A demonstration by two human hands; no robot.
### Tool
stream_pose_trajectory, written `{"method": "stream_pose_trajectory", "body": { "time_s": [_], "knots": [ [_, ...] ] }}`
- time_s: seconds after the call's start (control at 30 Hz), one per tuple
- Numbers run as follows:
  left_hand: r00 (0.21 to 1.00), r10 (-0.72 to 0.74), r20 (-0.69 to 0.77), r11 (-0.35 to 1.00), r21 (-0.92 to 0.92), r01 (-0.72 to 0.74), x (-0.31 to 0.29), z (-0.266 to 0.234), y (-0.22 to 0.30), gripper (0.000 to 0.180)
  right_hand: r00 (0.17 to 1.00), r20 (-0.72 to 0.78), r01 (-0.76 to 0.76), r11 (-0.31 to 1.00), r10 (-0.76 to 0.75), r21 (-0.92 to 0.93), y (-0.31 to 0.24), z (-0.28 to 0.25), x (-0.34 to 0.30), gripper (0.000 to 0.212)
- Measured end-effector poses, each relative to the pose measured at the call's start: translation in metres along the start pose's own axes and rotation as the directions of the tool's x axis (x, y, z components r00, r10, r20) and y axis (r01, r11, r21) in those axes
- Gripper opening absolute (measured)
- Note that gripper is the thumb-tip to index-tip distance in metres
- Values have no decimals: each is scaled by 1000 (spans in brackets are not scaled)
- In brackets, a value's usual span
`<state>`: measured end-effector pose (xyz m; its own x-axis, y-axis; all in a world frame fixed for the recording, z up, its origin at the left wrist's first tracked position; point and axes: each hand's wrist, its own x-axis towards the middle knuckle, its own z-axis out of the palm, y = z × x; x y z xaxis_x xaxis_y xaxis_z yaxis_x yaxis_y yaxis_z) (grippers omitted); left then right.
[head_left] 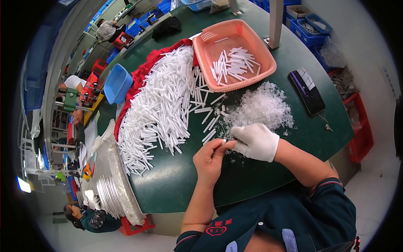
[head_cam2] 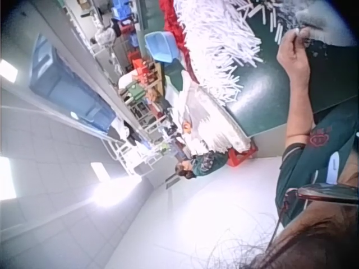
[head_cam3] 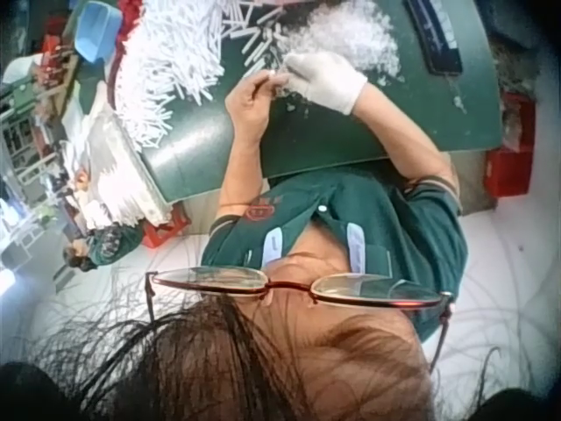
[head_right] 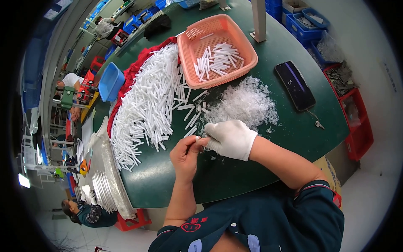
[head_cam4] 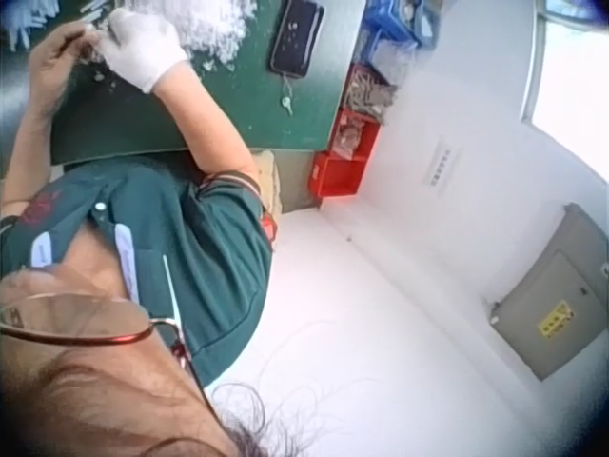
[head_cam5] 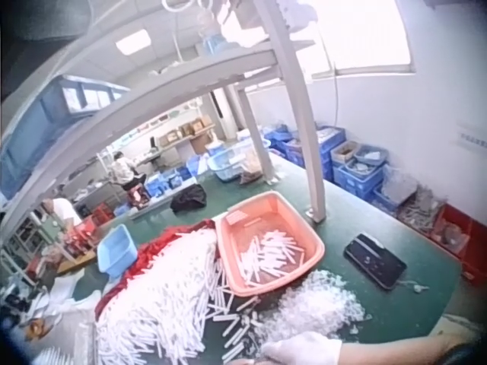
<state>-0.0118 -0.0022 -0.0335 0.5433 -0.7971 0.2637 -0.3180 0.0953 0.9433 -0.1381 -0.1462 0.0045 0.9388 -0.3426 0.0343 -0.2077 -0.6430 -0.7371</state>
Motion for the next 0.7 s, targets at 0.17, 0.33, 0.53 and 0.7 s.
{"method": "stream_pose_trajectory", "body": {
  "time_s": [0.17, 0.33, 0.53, 0.7],
  "knots": [
    [998, 64, -23, 998, 26, -63, 1, -3, -1, 8, 996, -70, 54, 998, -52, 25, 1, -2, 0, 34],
    [991, 130, -27, 988, 90, -128, 5, -3, 1, 11, 991, -98, 96, 994, -90, 58, 1, 0, 0, 37],
    [986, 168, 16, 979, 113, -168, 5, -2, 3, 16, 984, -114, 140, 989, -134, 48, 4, 5, 0, 36],
    [983, 181, 33, 974, 130, -184, 5, -2, 2, 18, 988, -94, 126, 992, -125, 3, 5, 6, 0, 34]
  ]
}}
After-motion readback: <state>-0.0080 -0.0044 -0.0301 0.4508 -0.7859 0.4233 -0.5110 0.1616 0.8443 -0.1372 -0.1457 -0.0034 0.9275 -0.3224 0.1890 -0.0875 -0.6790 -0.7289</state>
